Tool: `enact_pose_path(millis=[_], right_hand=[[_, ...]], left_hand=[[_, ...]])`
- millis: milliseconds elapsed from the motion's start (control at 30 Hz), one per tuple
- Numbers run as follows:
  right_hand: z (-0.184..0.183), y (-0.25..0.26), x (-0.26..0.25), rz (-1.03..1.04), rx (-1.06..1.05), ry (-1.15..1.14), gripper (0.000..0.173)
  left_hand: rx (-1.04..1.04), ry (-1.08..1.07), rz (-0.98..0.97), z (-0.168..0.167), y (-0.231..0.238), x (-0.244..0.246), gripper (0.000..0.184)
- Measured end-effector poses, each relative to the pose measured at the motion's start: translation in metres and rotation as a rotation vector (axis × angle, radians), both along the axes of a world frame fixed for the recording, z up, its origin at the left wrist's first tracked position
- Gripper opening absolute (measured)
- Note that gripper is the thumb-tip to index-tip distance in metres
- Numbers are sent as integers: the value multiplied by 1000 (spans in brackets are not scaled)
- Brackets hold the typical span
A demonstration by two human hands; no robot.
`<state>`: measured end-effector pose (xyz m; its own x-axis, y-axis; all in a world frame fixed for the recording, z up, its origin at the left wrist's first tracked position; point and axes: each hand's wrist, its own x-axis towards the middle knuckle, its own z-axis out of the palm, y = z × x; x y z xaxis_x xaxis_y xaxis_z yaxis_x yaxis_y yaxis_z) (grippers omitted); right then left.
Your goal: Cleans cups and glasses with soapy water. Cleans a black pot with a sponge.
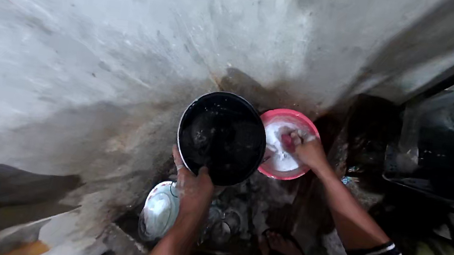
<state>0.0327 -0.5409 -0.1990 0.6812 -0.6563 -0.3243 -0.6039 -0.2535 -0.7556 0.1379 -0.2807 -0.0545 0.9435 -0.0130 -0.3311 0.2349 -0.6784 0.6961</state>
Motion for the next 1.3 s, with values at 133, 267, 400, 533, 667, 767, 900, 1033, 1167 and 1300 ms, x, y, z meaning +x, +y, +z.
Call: enact_pose_path(millis=[133, 267, 400, 533, 667, 767, 900, 1033, 1167, 1300], right_hand=[[-25, 24, -1, -301, 508, -144, 50], [-30, 49, 8, -543, 755, -325, 57], [-33, 63, 10, -669, 919, -458, 41], [-32, 61, 9, -714, 980, -475, 37], [-29, 56, 12, -723, 1008, -476, 35], [-31, 53, 11, -693, 970, -473, 40], [-14, 60, 5, -609, 635, -532, 44], [8, 58, 6, -410, 146, -693, 37], [16, 49, 14, -433, 240, -744, 33], [3, 52, 1, -481, 310, -727, 34]], left_hand=[[122, -91, -85, -16, -24, 11, 87], [219, -129, -140, -22, -45, 15, 89], [264, -224, -206, -32, -54, 18, 89], [271, -291, -232, -36, -61, 23, 90], [297, -327, -228, -35, -69, 28, 91], [314, -321, -225, -32, -73, 29, 93], [243, -288, -219, -31, -68, 29, 91], [151, -168, -169, -36, -49, 21, 88], [223, -320, -242, -45, -39, 7, 87], [296, -379, -270, -41, -44, 2, 89]])
